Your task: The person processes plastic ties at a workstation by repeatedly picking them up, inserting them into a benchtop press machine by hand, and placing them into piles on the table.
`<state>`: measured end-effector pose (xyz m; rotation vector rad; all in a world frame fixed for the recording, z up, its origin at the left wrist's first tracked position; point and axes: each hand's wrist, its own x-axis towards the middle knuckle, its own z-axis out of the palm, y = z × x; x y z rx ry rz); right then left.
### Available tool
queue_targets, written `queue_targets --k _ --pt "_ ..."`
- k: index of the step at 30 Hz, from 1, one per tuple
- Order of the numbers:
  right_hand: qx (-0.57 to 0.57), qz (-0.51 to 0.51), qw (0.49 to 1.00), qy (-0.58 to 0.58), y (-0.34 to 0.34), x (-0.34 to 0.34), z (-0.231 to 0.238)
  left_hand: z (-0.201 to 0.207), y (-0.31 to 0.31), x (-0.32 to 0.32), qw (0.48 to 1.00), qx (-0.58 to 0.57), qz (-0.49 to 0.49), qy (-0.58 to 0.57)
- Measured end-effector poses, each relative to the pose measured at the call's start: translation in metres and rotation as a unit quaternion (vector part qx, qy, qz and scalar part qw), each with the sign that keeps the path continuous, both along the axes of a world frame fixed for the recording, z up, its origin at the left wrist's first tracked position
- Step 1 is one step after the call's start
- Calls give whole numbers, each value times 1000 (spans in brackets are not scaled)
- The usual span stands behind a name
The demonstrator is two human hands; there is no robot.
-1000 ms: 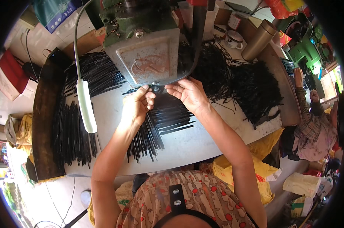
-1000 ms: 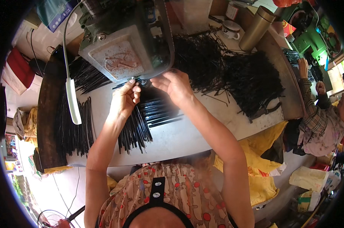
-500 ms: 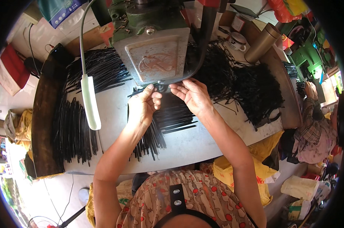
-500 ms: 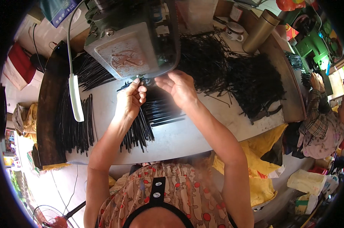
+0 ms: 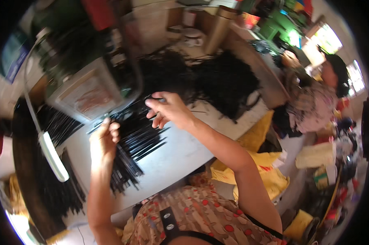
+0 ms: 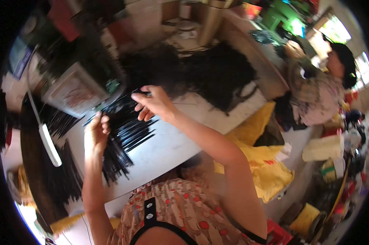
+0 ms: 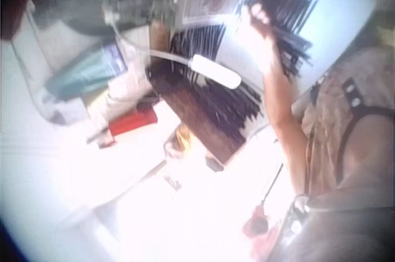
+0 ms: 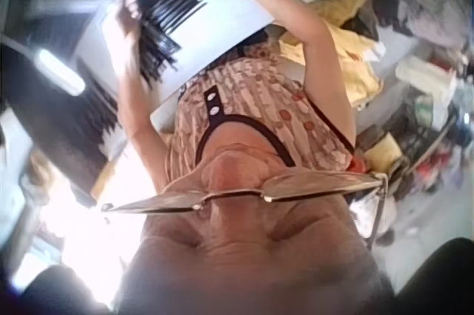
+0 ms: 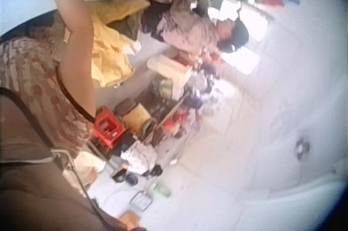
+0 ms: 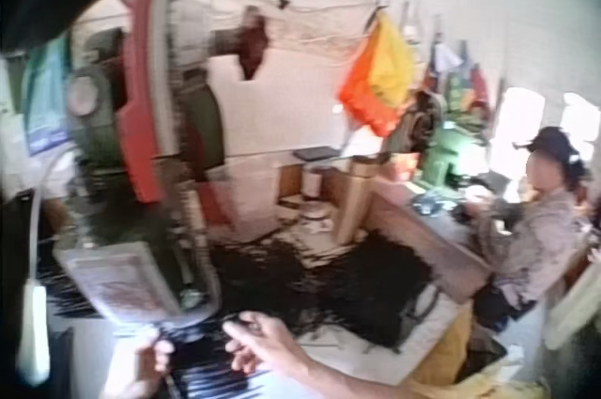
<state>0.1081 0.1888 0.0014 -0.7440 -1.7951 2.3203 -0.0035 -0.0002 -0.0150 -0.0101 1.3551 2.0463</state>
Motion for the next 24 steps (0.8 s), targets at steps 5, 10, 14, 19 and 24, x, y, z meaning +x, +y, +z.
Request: queue_targets --k 5,10,14,19,24 --pt "253 -15 967 15 51 46 20 5 -9 -4 998 -8 -53 -17" --pt "640 -122 754 -86 122 90 37 12 -7 3 996 46 -76 6" --pt "696 -54 703 -140 146 98 22 11 -8 2 995 64 -71 19" --pt "779 -86 620 15 121 84 19 11 -9 6 997 -35 -60 23" --pt "847 -26 514 134 58 54 50 18 -5 11 994 -79 -66 37"
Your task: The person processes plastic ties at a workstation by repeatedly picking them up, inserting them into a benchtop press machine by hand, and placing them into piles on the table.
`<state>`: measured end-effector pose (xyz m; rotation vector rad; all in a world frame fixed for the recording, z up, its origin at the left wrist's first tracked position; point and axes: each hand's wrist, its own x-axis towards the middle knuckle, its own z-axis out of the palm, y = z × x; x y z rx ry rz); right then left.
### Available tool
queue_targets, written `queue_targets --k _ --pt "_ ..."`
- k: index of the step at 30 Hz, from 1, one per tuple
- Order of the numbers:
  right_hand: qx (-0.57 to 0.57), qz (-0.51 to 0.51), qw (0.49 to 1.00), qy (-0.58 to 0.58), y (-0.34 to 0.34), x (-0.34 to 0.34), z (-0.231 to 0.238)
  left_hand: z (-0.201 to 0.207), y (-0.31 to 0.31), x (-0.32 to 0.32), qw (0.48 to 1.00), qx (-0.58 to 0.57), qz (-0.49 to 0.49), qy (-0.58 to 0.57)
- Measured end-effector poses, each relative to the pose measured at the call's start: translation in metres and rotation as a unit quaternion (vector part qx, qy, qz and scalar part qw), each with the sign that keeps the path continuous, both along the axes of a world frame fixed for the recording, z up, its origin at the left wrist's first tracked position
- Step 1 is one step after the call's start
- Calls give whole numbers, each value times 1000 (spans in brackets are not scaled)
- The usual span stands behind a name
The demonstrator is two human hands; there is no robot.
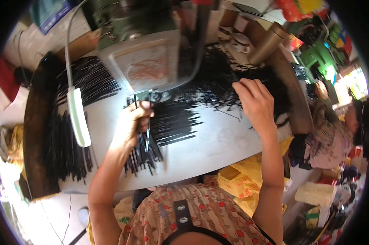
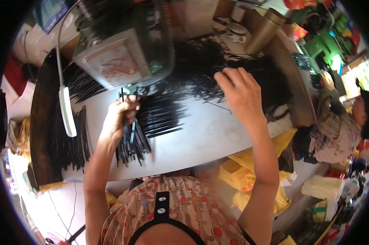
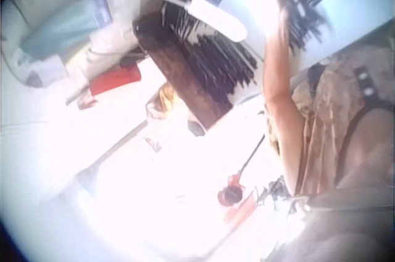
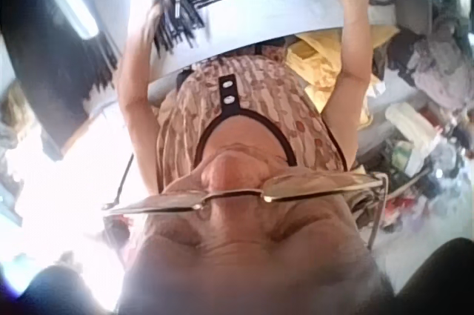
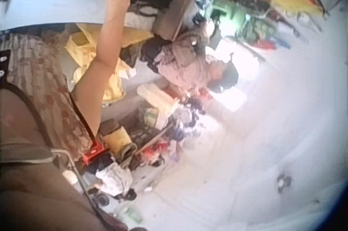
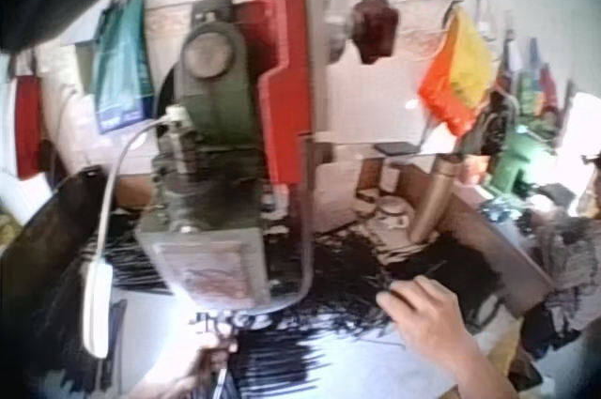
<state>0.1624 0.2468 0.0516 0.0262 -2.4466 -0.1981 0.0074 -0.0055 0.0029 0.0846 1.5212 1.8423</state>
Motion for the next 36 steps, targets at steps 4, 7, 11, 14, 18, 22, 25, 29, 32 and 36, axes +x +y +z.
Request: queue_targets --k 4,7,11,14,18,22,25,29,32,36 --pt "-35 59 995 -69 -47 -36 -19 -9 -6 -1 997 -23 -13 77" --pt "-352 165 917 -85 -71 -66 -56 -11 -9 -1 994 -43 -11 99" --pt "-584 169 773 -182 -87 -92 -70 -8 -11 -1 991 -52 -30 122" --pt "-676 179 685 -203 -87 -99 -68 -3 -12 -1 993 -40 -34 108" --pt "-738 176 618 -205 -89 -99 -67 0 -11 -5 995 5 -76 58" --pt "-752 162 600 -220 -93 -98 -60 1 -11 -6 996 27 -78 17" --pt "-758 158 593 -223 -93 -98 -60 -1 -11 -7 996 35 -78 8" --pt "-754 174 593 -220 -93 -98 -60 -2 -10 -6 996 43 -78 10" --pt "-761 182 583 -220 -95 -99 -60 -4 -9 -5 996 50 -73 16" --pt "-744 200 604 -206 -94 -100 -70 -5 -6 -3 997 48 -61 27"
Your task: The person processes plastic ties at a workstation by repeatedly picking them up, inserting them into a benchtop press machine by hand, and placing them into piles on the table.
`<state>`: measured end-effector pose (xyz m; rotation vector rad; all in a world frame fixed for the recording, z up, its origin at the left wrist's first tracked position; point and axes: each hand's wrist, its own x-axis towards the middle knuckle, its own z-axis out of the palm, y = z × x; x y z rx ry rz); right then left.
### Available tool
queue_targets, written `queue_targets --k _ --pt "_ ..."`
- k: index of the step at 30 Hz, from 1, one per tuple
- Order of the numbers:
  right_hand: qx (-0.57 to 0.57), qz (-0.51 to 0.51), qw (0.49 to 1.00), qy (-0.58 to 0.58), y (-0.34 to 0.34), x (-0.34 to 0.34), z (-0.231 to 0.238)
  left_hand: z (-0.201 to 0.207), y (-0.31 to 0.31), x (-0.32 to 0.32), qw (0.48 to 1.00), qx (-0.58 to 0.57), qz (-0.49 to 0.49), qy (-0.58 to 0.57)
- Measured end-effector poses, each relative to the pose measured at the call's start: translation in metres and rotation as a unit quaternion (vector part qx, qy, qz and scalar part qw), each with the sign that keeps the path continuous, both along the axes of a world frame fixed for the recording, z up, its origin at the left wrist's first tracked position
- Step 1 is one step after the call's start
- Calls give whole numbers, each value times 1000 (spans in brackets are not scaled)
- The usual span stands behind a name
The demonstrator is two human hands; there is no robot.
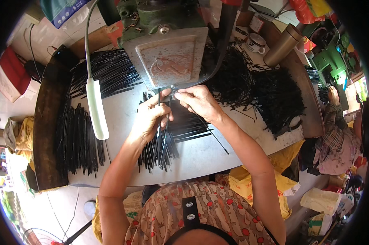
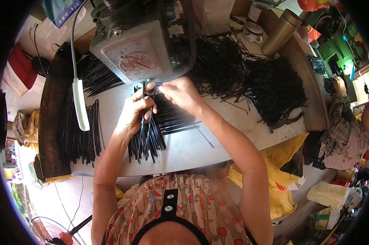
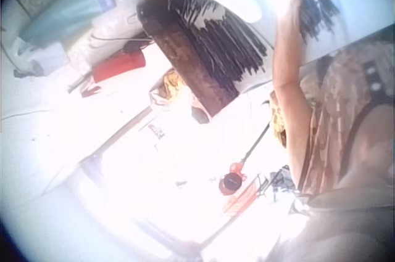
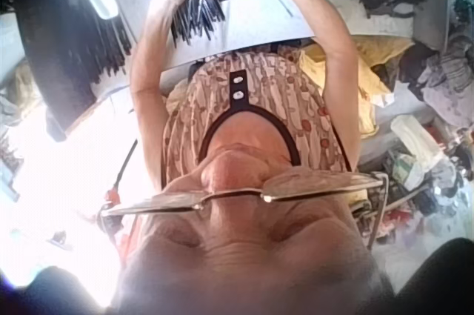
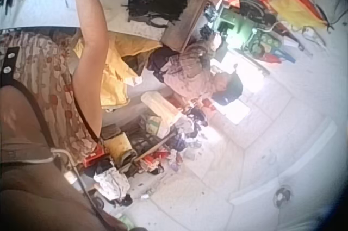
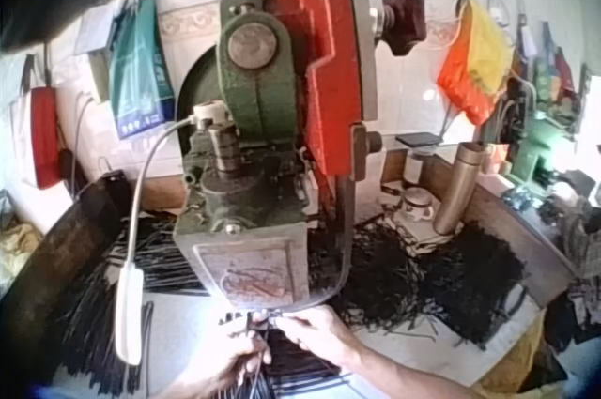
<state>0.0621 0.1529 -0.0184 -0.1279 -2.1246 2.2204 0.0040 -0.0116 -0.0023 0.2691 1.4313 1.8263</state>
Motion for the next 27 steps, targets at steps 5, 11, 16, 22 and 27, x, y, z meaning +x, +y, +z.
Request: queue_targets --k 5,11,16,22,27 --pt "-18 1 1000 -14 -2 1 4 -5 1 2 1000 -10 3 14" --pt "-60 -24 993 -101 -5 10 12 -3 -5 5 995 -58 34 67" --pt "-103 -11 991 -80 -7 14 11 -5 -2 5 996 -36 43 76" --pt "-119 -32 991 -49 -16 9 6 -12 7 6 994 2 80 68" --pt "-116 -36 992 -36 -19 4 0 -14 12 7 993 20 95 60"
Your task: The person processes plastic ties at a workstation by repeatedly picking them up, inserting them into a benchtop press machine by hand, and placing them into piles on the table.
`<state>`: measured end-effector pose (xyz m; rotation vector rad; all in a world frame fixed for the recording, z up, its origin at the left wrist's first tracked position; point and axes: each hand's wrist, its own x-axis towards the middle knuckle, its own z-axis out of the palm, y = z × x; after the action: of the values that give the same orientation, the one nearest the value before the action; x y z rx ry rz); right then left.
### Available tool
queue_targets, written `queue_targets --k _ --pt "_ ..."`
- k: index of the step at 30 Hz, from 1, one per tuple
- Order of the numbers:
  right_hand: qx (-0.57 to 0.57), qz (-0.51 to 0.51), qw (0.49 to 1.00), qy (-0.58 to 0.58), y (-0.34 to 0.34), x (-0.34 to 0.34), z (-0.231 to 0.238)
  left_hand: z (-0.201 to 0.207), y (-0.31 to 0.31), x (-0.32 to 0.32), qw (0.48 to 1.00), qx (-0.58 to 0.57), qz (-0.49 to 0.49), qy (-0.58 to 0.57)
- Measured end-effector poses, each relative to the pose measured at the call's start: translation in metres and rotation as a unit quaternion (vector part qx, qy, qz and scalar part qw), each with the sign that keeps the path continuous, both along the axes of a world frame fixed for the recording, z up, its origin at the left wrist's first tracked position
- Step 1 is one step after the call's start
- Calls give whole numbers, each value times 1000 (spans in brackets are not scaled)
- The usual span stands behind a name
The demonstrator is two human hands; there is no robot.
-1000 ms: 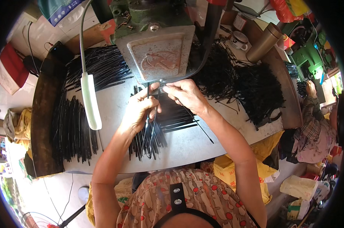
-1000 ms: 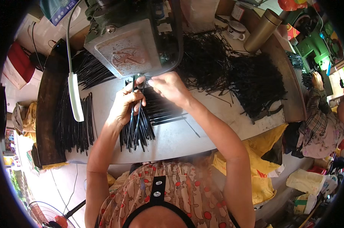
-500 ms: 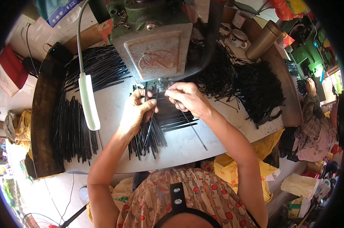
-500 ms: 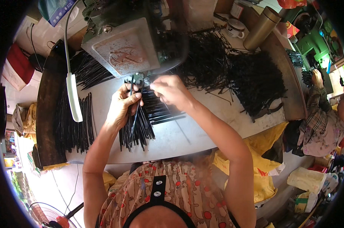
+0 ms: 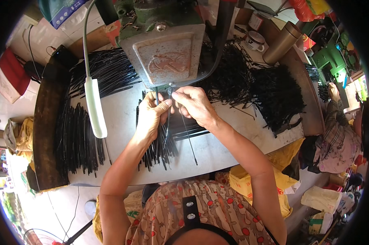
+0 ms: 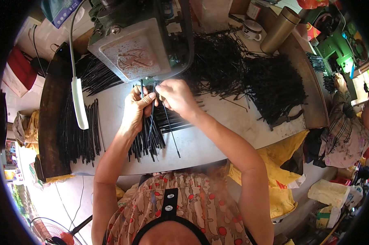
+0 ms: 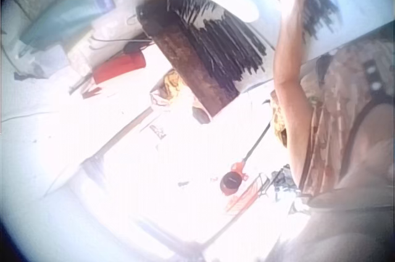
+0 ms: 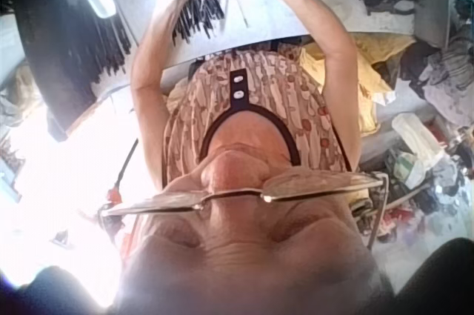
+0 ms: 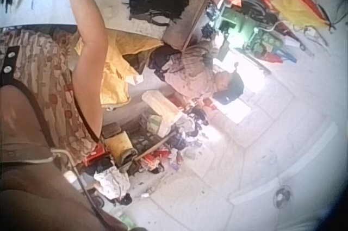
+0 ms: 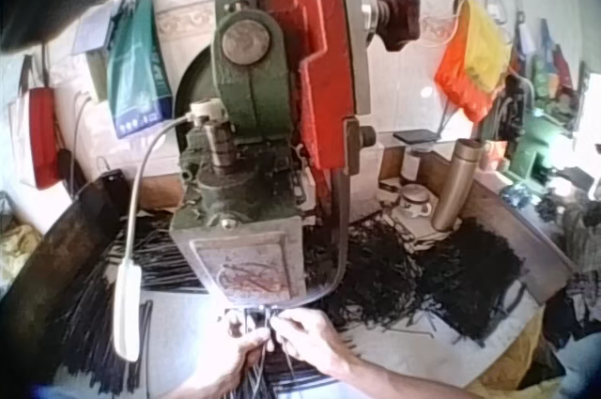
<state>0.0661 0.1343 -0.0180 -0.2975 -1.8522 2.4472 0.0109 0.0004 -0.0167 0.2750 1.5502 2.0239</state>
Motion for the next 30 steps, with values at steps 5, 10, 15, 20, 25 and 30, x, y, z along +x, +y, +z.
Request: queue_targets --k 5,10,15,20,25,30 --pt "1 0 1000 13 -3 -1 2 -3 2 -2 1000 4 24 -2" --pt "-4 -11 1000 4 -2 -2 -1 3 5 -1 999 2 28 -37" --pt "20 1 999 -25 3 1 5 3 5 -2 997 -8 41 -64" --pt "128 -66 986 -82 35 17 10 6 1 -5 997 4 26 -77" --pt "146 -127 979 -60 70 33 22 26 -22 -13 994 -102 6 -41" --pt "200 -146 965 -85 110 54 25 41 -96 -47 797 -539 -75 262"
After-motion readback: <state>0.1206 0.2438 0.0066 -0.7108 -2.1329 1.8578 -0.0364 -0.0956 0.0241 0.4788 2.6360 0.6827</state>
